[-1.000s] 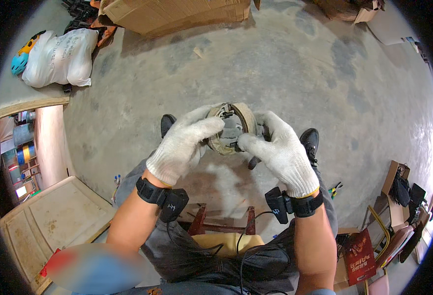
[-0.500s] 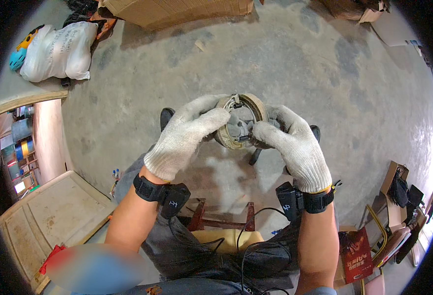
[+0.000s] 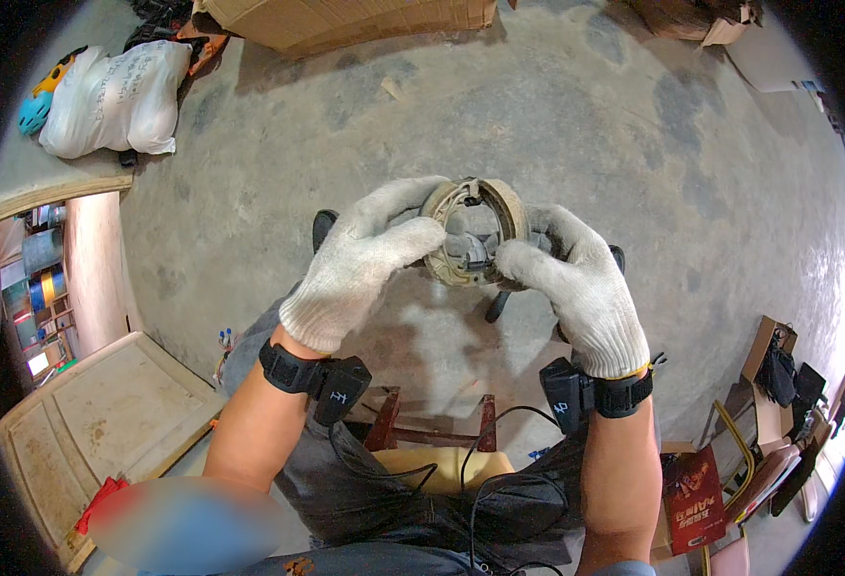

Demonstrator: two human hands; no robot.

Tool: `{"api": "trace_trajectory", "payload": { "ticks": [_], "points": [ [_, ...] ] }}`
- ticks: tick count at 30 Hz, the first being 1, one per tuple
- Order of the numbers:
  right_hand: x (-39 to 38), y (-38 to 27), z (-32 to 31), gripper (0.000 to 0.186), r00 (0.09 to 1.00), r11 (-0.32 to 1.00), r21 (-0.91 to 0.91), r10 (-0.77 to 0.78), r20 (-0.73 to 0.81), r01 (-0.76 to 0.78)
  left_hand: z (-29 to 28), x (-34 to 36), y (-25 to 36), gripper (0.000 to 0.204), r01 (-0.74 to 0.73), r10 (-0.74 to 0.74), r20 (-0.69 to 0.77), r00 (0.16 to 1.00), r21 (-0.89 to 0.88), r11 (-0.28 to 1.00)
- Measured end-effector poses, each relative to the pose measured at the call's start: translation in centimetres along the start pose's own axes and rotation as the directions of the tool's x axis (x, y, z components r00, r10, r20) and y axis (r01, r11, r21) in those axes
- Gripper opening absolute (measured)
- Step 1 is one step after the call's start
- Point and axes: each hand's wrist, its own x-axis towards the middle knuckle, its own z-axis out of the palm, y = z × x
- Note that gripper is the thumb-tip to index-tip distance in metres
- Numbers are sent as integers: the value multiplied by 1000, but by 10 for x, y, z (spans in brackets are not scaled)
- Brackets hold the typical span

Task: Repairing and disassembling a mechanical component using a screwdriver and wire strippers.

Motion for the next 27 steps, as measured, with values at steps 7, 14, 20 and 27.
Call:
{"api": "trace_trajectory", "payload": {
  "ticks": [7, 14, 20, 27],
  "points": [
    [0, -2, 1, 29, 1000, 1000, 18, -14, -12, 14, 2, 1, 1, 56, 23, -22, -12, 1000, 47, 999],
    [1, 0, 0, 29, 999, 1000, -2, -23, -46, 22, 2, 3, 0, 60, 29, -29, -2, 1000, 45, 999],
    [1, 0, 1, 37, 998, 999, -5, -35, -60, 35, -2, 2, -7, 71, -107, 99, 44, 994, 261, 960],
    [-1, -3, 1, 41, 996, 999, 3, -41, -80, 41, 5, 3, -6, 78, -131, 118, 74, 990, 204, 970]
  ]
}}
